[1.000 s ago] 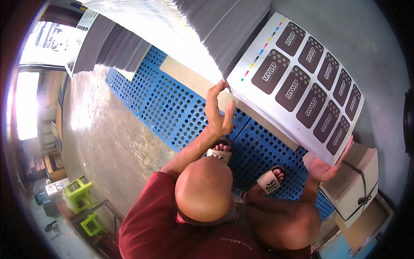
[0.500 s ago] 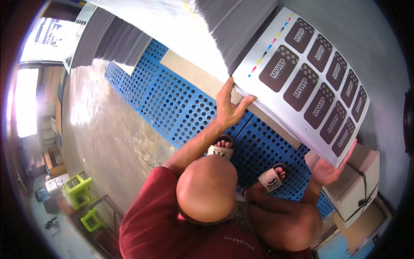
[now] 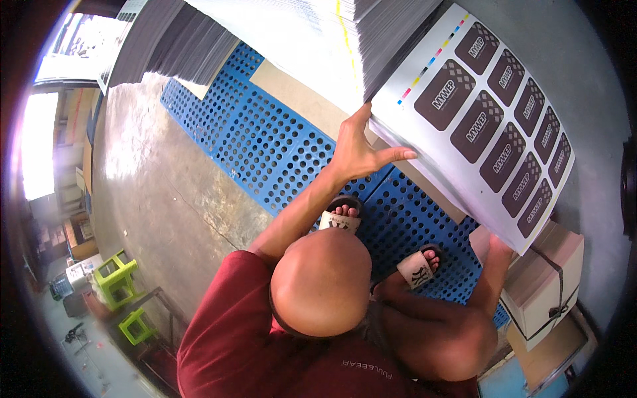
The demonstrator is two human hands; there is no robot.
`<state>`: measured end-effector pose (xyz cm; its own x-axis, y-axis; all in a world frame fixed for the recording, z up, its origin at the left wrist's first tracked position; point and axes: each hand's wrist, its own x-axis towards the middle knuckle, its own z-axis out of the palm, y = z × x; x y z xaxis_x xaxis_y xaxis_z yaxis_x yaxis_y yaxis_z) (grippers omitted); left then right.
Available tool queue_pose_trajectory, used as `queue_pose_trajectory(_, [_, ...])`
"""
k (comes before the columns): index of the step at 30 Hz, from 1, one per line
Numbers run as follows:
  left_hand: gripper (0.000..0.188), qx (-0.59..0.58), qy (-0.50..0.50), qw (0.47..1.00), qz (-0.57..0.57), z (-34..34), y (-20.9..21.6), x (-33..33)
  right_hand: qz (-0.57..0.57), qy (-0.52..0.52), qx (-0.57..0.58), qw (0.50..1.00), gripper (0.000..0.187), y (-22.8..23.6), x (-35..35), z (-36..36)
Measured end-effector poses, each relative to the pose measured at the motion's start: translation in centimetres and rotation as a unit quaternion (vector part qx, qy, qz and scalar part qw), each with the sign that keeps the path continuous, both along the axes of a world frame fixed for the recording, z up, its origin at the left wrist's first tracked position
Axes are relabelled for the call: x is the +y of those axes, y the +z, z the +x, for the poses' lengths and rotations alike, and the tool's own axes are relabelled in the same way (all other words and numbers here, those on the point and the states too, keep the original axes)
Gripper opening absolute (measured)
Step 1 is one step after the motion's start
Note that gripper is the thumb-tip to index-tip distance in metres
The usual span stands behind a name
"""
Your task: The person picks up sheets of stickers from a table, carries them to a blue pallet, stacks them, and then returns to the table to handle more sticker sheets. The person also briefly touches a cat on a stool.
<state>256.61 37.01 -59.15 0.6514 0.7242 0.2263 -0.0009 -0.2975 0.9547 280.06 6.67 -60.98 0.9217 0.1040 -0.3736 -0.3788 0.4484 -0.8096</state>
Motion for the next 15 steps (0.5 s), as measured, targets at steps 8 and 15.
queue_pose_trajectory(8, [0.096,-0.048,0.012,0.997,-0.054,0.3,-0.5,-0.2,-0.009,-0.002,-0.005,1.000,0.081,-0.9,-0.6,0.1])
queue_pose_trajectory(15, [0.099,-0.045,0.011,0.998,-0.042,0.1,-0.7,-0.2,-0.026,-0.001,-0.014,1.000,0.080,-1.1,-1.4,0.5])
